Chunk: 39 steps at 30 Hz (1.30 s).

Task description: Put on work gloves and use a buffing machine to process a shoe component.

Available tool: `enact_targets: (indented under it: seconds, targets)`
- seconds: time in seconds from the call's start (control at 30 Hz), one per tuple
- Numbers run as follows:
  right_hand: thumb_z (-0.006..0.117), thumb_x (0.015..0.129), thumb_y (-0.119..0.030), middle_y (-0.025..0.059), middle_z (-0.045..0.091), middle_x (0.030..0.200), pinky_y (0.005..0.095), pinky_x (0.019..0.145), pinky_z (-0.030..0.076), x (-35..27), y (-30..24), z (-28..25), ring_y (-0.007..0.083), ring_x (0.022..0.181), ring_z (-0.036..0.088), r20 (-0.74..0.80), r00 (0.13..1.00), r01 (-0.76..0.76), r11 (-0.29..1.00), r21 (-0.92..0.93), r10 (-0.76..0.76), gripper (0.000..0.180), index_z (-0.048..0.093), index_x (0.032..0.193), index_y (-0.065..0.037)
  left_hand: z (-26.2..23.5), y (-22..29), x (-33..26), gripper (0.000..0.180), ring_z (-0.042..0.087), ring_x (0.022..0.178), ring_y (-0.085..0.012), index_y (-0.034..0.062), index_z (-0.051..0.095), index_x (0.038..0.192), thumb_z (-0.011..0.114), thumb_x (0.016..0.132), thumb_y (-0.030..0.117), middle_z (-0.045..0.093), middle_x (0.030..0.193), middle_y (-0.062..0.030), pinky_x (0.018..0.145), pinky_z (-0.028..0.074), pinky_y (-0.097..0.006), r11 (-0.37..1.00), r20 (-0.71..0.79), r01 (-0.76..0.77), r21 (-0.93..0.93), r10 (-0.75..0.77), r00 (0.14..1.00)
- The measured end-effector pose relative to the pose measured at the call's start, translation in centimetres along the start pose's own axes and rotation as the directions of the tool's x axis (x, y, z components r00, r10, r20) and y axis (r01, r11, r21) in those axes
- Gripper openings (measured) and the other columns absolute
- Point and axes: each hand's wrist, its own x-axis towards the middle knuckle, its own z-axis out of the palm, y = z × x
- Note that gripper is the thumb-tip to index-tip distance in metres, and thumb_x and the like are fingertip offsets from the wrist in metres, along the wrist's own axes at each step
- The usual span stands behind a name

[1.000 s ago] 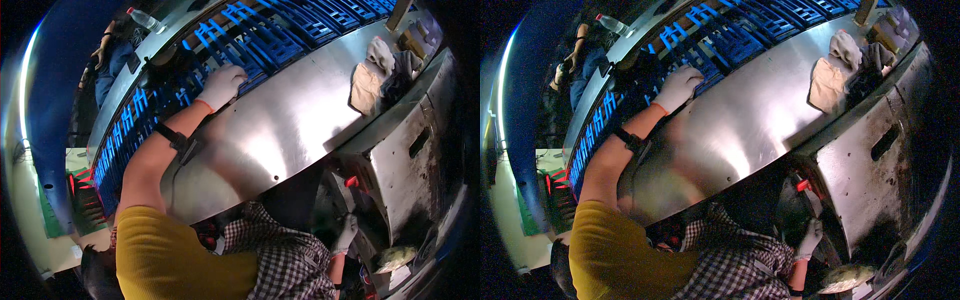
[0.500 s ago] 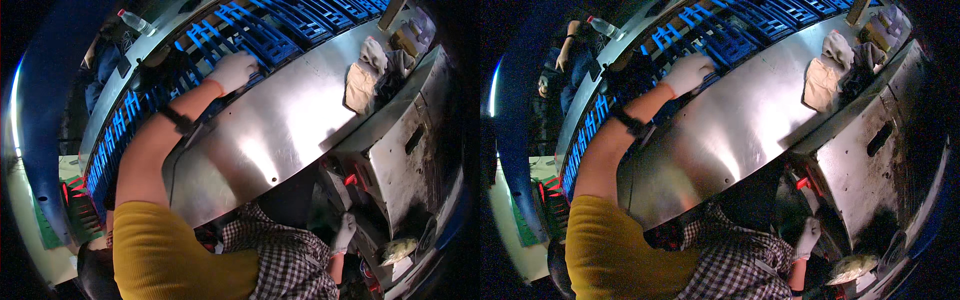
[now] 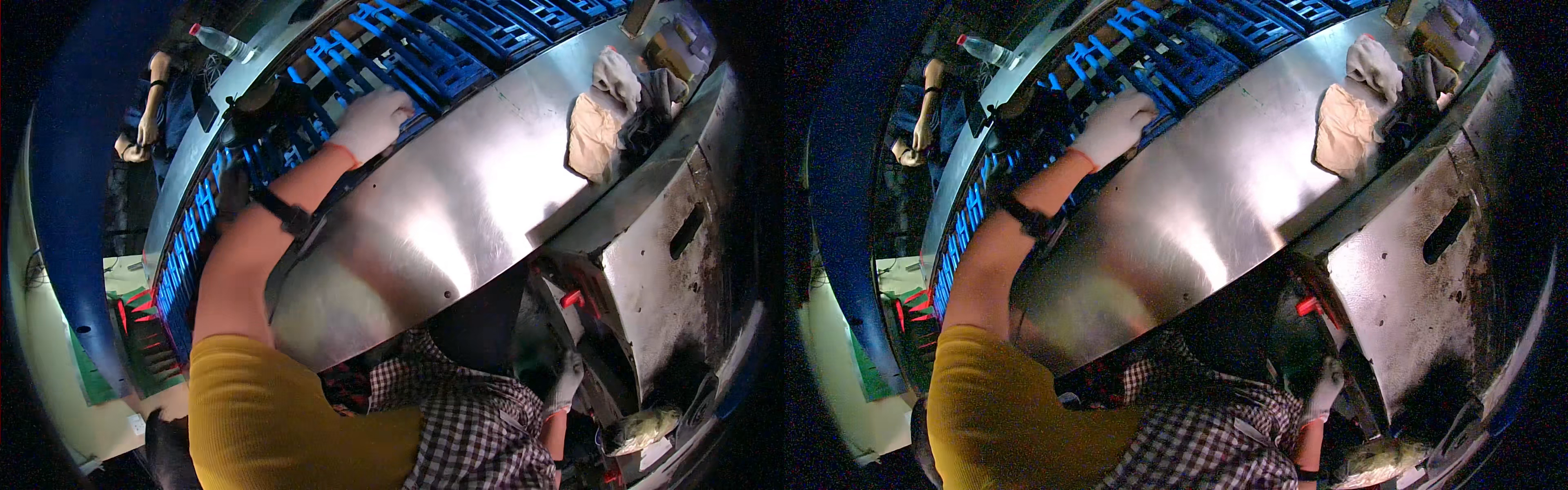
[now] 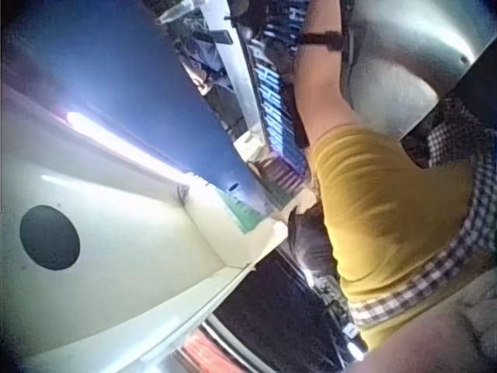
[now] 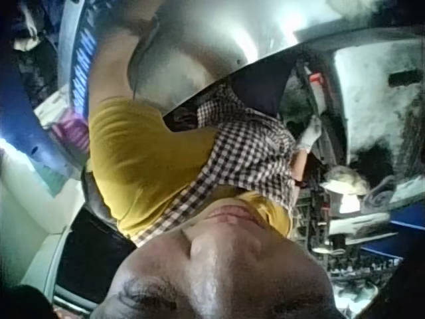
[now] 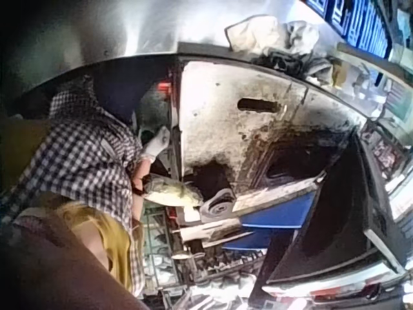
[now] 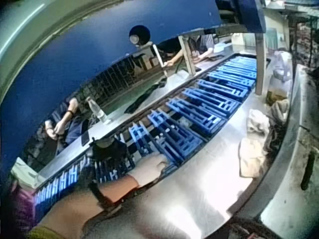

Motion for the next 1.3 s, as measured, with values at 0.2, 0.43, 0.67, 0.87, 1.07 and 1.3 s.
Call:
enact_targets:
  seconds: [0.2, 0.43, 0.67, 0.87, 1.07, 1.3]
  targets:
    - [0.068, 0.102, -0.019, -0.0008, 0.062, 0.094, 0.0321, 0.081, 0.044, -0.3, 0.1, 0.5, 0.0139, 0.088, 0.05, 0.025, 0.998, 0.063, 0.996, -0.06, -0.062, 0.021, 0.062, 0.094, -0.001, 0.6, -0.9, 0.2, 0.022, 0.065, 0.107, -0.038, 0.01, 0.073, 0.104, 0.056, 0.095, 0.021, 0.068, 0.11, -0.0138, 0.091, 0.051, -0.049, 0.994, 0.105, 0.088, -0.069, -0.08, 0.991]
    - [0.066, 0.103, -0.019, -0.0015, 0.056, 0.087, 0.0324, 0.079, 0.043, -1.2, -0.7, -0.1, 0.0133, 0.083, 0.046, 0.066, 0.994, 0.081, 0.996, 0.025, -0.083, 0.025, 0.058, 0.086, -0.003, 1.1, 0.9, 2.6, 0.023, 0.064, 0.102, -0.0396, 0.0069, 0.07, 0.101, 0.056, 0.097, 0.025, 0.067, 0.105, -0.0171, 0.088, 0.05, -0.05, 0.975, -0.062, -0.22, 0.032, 0.222, 0.973]
    - [0.059, 0.105, -0.014, -0.0074, 0.055, 0.09, 0.0272, 0.072, 0.041, -1.0, 0.4, -1.0, 0.0062, 0.083, 0.047, -0.044, 0.996, -0.07, 0.997, 0.041, 0.072, 0.018, 0.059, 0.089, -0.007, 0.3, 0.6, 0.0, 0.022, 0.064, 0.107, -0.0378, 0.0126, 0.073, 0.101, 0.056, 0.098, 0.026, 0.066, 0.109, -0.0142, 0.092, 0.05, -0.05, 0.994, 0.035, 0.103, 0.038, -0.104, 0.994]
    - [0.062, 0.105, -0.019, -0.0029, 0.062, 0.09, 0.0283, 0.076, 0.043, -1.1, -1.3, 1.0, 0.0091, 0.084, 0.052, 0.071, 0.995, 0.074, 0.996, -0.039, -0.071, 0.017, 0.065, 0.096, -0.004, 2.6, 1.0, 3.7, 0.021, 0.064, 0.104, -0.0392, 0.0124, 0.073, 0.101, 0.057, 0.098, 0.025, 0.067, 0.11, -0.0148, 0.09, 0.051, -0.05, 0.999, -0.039, -0.041, 0.015, 0.041, 0.998]
    - [0.067, 0.102, -0.017, -0.002, 0.066, 0.096, 0.0268, 0.079, 0.045, -2.5, 0.8, -2.4, 0.0098, 0.085, 0.054, 0.029, 0.999, -0.024, 0.998, 0.06, 0.023, 0.015, 0.065, 0.096, -0.004, 0.1, -4.9, -4.8, 0.022, 0.063, 0.108, -0.0373, 0.0128, 0.075, 0.102, 0.057, 0.097, 0.024, 0.066, 0.109, -0.0171, 0.092, 0.05, -0.05, 0.997, 0.16, -0.046, 0.066, 0.035, 0.987]
    - [0.065, 0.104, -0.019, 0.0046, 0.072, 0.115, 0.0307, 0.095, 0.048, 1.0, 5.0, -3.8, 0.0141, 0.1, 0.061, 0.112, 0.992, -0.066, 0.996, 0.052, 0.06, 0.029, 0.069, 0.118, 0.005, -2.0, -0.2, -3.0, 0.017, 0.065, 0.054, -0.0198, 0.0018, 0.07, 0.096, 0.065, 0.098, 0.018, 0.067, 0.071, -0.0084, 0.056, 0.052, -0.038, 0.818, 0.068, 0.269, -0.508, -0.273, 0.96]
